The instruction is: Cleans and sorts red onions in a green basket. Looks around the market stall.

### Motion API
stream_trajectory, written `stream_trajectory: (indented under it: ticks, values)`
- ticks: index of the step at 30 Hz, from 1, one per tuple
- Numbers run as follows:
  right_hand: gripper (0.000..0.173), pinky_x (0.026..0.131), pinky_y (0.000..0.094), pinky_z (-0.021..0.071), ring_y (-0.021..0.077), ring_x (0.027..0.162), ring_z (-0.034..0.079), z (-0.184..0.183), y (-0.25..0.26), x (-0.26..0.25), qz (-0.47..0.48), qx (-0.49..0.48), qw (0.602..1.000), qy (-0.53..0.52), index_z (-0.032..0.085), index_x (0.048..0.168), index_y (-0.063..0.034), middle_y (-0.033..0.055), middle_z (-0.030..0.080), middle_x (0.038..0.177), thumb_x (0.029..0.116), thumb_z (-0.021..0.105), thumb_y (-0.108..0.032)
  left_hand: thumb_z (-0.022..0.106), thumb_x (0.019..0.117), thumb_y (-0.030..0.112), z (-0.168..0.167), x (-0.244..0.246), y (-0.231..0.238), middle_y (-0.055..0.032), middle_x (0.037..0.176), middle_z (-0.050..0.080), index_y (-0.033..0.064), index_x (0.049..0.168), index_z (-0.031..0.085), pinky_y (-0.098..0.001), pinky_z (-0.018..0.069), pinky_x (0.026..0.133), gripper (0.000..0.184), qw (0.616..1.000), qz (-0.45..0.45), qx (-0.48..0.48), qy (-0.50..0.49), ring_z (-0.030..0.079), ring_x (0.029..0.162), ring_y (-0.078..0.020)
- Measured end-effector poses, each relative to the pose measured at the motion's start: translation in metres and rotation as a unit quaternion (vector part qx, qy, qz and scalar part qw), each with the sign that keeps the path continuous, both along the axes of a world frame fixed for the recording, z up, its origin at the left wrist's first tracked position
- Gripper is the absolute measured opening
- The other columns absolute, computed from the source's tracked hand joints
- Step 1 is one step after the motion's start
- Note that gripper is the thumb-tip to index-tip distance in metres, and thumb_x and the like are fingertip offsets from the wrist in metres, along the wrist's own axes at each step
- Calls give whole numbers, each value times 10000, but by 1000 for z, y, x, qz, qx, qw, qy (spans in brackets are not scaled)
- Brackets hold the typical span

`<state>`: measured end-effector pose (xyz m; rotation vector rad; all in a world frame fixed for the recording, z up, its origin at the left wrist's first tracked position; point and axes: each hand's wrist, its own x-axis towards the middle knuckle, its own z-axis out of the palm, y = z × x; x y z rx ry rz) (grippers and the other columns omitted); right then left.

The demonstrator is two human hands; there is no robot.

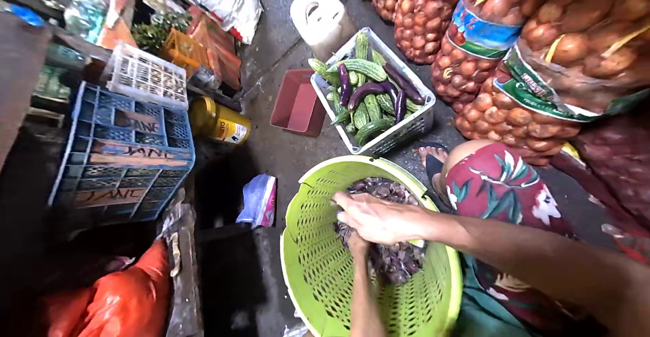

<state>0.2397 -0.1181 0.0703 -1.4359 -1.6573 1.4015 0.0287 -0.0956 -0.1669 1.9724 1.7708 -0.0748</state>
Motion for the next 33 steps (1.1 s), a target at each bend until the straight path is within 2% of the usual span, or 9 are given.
stream_trajectory:
  ticks: [3,6,8,10,13,15,21,25,33]
  values:
    - [307,867,547,493,384,997,634,-6,0,1,-22,56,998,-15,568,1249,20,231,621,1065,1111,373,-172,708,930,45,17,-22,43,-196,1095,660,-104,1272,551,-355,557,828,405,920,122,-214,-304,642,913,-188]
    - [322,869,584,492,409,1073,632,-12,-4,-5,-1,111,988,-104,637,1245,-35,217,632,1143,1106,416,-223,772,802,-3,89,-25,50,-129,1020,693,-73,1207,606,-304,580,702,444,900,93,-141,-401,664,802,-129]
    - [299,781,589,508,434,984,661,-19,-11,-14,-25,191,969,-152,643,1181,-21,227,656,1057,1095,431,-215,810,737,56,144,-27,43,-104,1080,691,-56,1135,668,-252,556,837,437,922,-12,-19,-387,660,944,-89]
    - [364,591,532,526,384,753,689,-31,-17,-23,-82,295,936,-173,655,1041,-20,182,656,860,1076,447,-317,855,699,140,176,-38,34,-144,1232,664,-11,1082,732,-261,527,957,430,910,-112,118,-381,630,1132,-116]
    - [627,474,445,477,284,587,628,-40,-22,-32,-113,397,897,-157,634,898,-46,107,593,706,944,528,-662,883,706,181,209,-47,19,-109,1328,617,98,1065,764,-182,561,860,387,868,-179,209,-414,628,1129,-58]
    - [634,440,374,466,225,551,600,-47,-21,-38,-130,483,850,-164,624,847,-75,65,574,683,874,565,-705,875,710,148,224,-49,10,-83,1369,594,157,1086,766,-165,569,815,392,853,-211,222,-422,633,1105,-42]
    - [540,493,338,469,216,606,588,-50,-20,-44,-110,608,764,-186,595,833,-111,53,570,717,1007,440,-598,829,783,151,242,-48,-5,-149,1384,560,177,1136,745,-160,549,842,364,857,-304,246,-336,629,1050,-36]
    - [506,487,338,447,217,607,580,-51,-20,-43,-85,627,746,-207,585,834,-127,46,568,725,1026,411,-562,834,783,178,253,-53,-6,-180,1376,578,173,1134,753,-196,549,921,360,867,-316,250,-292,626,1163,-93]
    - [422,465,318,414,204,556,546,-57,-22,-45,-139,641,722,-220,575,773,-131,35,540,659,1045,446,-426,807,798,225,259,-53,-7,-221,1334,589,176,1135,752,-211,532,952,345,865,-320,308,-233,627,1173,-130]
